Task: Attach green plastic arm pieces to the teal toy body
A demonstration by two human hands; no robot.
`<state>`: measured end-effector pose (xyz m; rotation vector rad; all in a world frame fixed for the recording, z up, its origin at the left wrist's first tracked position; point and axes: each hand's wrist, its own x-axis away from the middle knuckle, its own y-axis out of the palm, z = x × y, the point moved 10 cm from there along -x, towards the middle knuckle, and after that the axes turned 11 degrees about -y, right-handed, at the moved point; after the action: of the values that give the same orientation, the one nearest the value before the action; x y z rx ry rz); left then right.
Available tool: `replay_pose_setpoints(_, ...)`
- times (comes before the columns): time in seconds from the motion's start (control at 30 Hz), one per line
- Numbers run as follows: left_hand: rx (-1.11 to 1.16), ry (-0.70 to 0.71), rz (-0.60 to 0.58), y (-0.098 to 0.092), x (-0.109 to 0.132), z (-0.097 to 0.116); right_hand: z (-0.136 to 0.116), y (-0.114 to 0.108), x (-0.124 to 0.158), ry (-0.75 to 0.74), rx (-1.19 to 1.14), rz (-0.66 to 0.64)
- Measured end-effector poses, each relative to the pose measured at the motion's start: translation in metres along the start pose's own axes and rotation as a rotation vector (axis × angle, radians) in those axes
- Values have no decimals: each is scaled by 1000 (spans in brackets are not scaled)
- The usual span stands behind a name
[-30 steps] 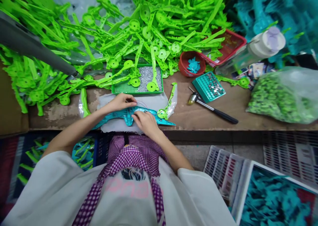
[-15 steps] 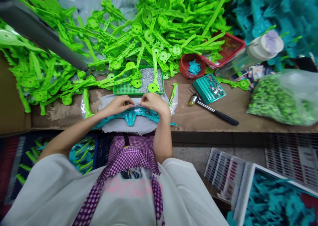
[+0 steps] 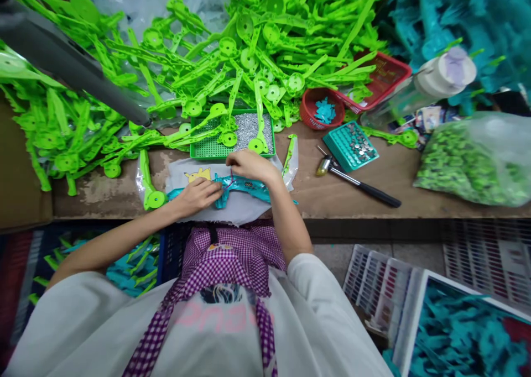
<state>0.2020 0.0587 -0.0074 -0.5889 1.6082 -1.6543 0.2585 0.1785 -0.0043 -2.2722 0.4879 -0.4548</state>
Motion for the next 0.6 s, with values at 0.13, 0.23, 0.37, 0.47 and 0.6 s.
replay_pose_setpoints(0.13,-75,101,-36,-11,-14,23,-33,15,-31,-165,119,-175)
replay_pose_setpoints(0.23,-180,115,-115,-10,-26,33,-49,31,-41,-259,125,-298)
replay_pose_setpoints(0.37,-189,51,-242,-2,-35,33,-50,30,-39,-303,-38,-303)
replay_pose_setpoints(0.47,28,-176,-285,1,-41,9,-38,4,-24,-248,-105,-58)
replay_pose_setpoints(0.6,625,-668,-338,17,-37,-42,-20,-19,28,-130,-109,398)
